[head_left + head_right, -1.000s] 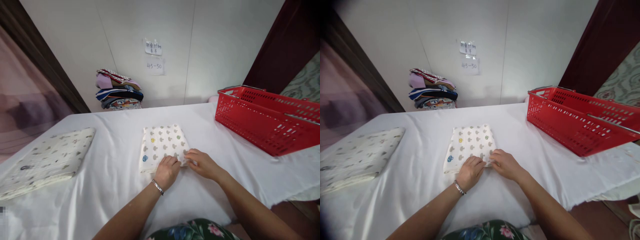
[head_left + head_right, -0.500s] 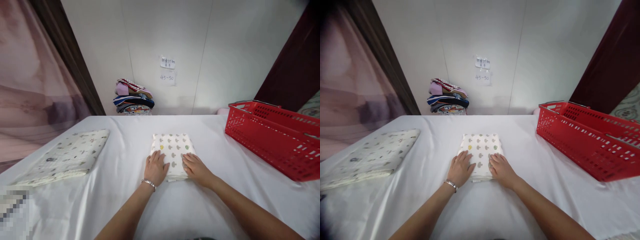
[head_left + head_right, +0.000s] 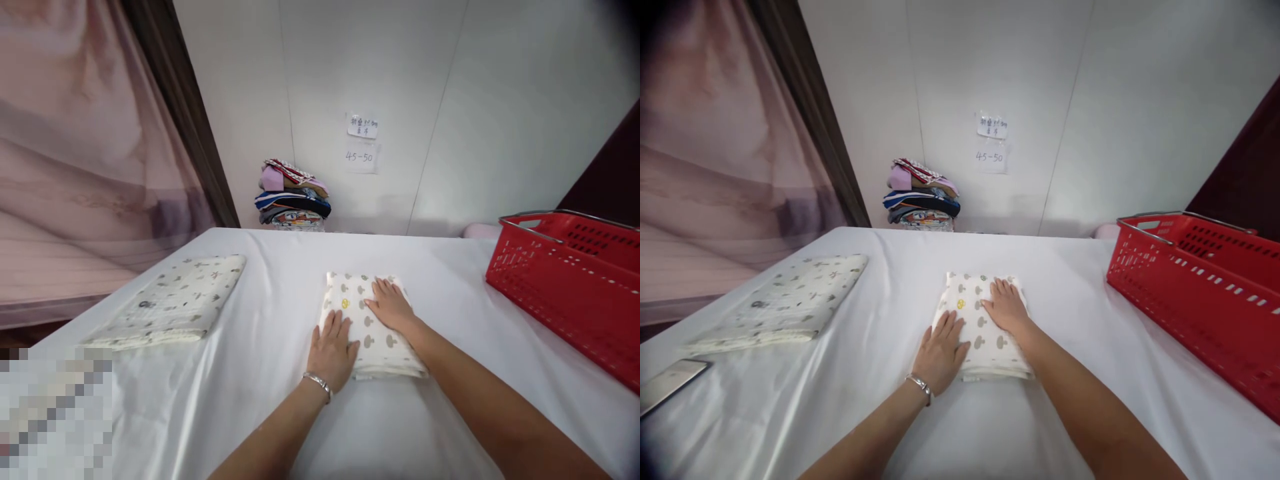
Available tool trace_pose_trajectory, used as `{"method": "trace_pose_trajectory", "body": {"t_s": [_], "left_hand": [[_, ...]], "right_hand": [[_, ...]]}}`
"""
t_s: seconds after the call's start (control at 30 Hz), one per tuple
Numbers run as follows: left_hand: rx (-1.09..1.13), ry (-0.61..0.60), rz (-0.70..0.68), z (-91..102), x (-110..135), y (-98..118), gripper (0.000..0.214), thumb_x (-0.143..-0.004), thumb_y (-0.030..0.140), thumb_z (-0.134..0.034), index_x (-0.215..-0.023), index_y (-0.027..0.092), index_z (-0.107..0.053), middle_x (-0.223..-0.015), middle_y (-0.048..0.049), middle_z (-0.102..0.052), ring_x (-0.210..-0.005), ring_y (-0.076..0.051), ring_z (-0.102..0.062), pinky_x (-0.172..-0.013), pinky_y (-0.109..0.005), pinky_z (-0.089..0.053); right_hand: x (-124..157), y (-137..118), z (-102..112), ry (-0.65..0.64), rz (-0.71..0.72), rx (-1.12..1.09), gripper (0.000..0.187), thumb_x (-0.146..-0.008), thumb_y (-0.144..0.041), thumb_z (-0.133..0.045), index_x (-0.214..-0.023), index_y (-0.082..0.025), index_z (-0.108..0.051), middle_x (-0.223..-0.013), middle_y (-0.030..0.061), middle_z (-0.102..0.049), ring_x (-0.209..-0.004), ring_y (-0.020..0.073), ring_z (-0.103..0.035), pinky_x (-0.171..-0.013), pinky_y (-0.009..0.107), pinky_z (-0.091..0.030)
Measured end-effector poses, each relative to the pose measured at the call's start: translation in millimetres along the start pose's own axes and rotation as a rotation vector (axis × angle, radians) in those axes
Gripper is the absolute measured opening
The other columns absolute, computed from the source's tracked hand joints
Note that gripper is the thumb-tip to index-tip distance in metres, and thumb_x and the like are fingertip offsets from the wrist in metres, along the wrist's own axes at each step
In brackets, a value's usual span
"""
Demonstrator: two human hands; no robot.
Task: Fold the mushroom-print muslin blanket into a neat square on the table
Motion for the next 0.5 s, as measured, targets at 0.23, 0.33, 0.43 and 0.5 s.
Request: {"method": "trace_pose_trajectory", "body": {"t_s": [0.23,0.33,0.43,0.5], "left_hand": [[0.224,-0.025,0.009,8.1,-14.2,-15.5,0.046,-0.083,0.035,-0.047,-0.127,0.022,-0.045,-0.142,-0.0076,-0.034,-0.131,-0.024,-0.028,-0.101,-0.046,-0.034],[0.307,0.109,0.128,21.7,-36.9,-39.0,0.048,-0.083,0.038,-0.047,-0.126,0.016,-0.045,-0.142,-0.0114,-0.032,-0.13,-0.023,-0.03,-0.103,-0.039,-0.033],[0.387,0.06,0.325,21.8,-58.9,-59.7,0.056,-0.083,0.045,-0.044,-0.129,0.012,-0.04,-0.139,-0.0156,-0.036,-0.124,-0.025,-0.04,-0.099,-0.036,-0.037],[0.446,-0.078,0.42,13.0,-68.4,-65.9,0.064,-0.082,0.051,-0.043,-0.132,0.011,-0.035,-0.131,-0.0175,-0.046,-0.116,-0.026,-0.049,-0.093,-0.036,-0.04]], "right_hand": [[0.3,5.7,-13.1,-0.014,-0.006,0.014,0.064,-0.089,-0.05,-0.026,-0.138,-0.01,-0.03,-0.146,0.012,-0.02,-0.135,0.0261,-0.013,-0.107,0.041,-0.01],[-2.3,5.5,-11.5,-0.021,0.001,-0.008,0.063,-0.089,-0.049,-0.027,-0.137,-0.01,-0.031,-0.146,0.0129,-0.02,-0.135,0.0265,-0.013,-0.107,0.042,-0.01],[-4.2,9.4,-5.0,-0.039,0.022,-0.074,0.059,-0.088,-0.047,-0.031,-0.136,-0.013,-0.035,-0.146,0.0115,-0.023,-0.134,0.0261,-0.015,-0.107,0.042,-0.012],[-3.1,18.7,1.7,0.001,-0.012,-0.129,0.055,-0.087,-0.043,-0.035,-0.134,-0.016,-0.037,-0.145,0.0102,-0.024,-0.135,0.0259,-0.015,-0.108,0.044,-0.011]]}}
Point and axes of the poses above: each hand's wrist, its own x-axis away from the middle knuckle, its own z-axis out of the back of the hand, y = z × x, the point moved 5 cm from there along -x, towards the middle knuckle
